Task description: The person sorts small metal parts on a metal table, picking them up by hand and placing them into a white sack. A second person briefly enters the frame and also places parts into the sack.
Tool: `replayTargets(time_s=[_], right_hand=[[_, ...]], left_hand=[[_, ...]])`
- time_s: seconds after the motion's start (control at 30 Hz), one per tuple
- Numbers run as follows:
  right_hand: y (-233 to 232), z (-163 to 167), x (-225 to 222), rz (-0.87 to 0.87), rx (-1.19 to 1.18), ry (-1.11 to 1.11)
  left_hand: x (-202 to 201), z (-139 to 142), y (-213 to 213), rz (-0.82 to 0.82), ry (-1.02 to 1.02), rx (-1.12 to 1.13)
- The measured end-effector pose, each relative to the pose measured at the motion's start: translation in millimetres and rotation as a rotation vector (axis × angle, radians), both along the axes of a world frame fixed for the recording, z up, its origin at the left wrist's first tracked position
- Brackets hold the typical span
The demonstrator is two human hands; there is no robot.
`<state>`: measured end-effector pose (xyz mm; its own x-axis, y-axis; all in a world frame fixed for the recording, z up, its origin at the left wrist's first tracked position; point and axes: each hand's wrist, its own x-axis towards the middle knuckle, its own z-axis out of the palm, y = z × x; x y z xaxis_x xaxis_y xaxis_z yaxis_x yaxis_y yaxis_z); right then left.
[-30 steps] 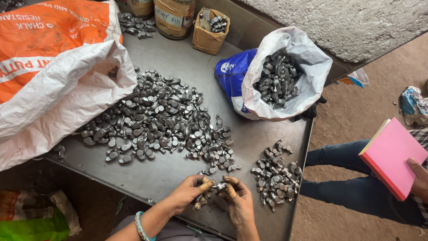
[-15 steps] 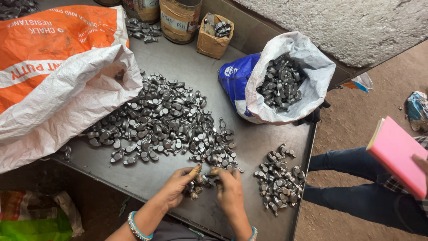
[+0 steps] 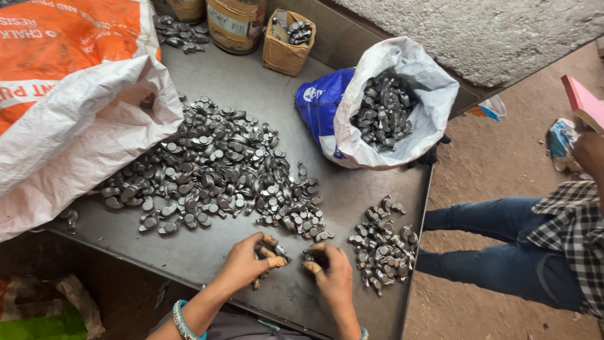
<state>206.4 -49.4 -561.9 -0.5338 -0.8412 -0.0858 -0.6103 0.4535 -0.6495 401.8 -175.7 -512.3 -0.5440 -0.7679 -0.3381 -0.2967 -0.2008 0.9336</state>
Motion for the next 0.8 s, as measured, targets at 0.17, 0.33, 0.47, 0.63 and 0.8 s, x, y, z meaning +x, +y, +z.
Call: replayTargets(time_s=[0.17, 0.33, 0.47, 0.63, 0.8], right_hand=[[21.5, -12.2, -21.1, -0.165, -0.511, -1.232], [34.4, -6.3, -26.7, -0.215, -0.584, -1.514], [35.2, -4.0, -26.0, -0.216, -0.641, -1.438], [36.4, -8.7, -28.2, -0.221, -0.667, -1.411], [37.1, -10.7, -27.8, -0.176, -0.674, -1.434]], left_hand=[[-13.1, 0.9, 5.0, 0.016, 0.073, 0.335], [-24.8, 6.5, 10.5, 0.007, 0.186, 0.467], [-29.3, 0.3, 17.3, 0.021, 0.17, 0.397], [-30.6, -2.9, 21.3, 0.018, 0.298, 0.206], [-31.5, 3.0, 27.9, -0.035, 0.194, 0.472]])
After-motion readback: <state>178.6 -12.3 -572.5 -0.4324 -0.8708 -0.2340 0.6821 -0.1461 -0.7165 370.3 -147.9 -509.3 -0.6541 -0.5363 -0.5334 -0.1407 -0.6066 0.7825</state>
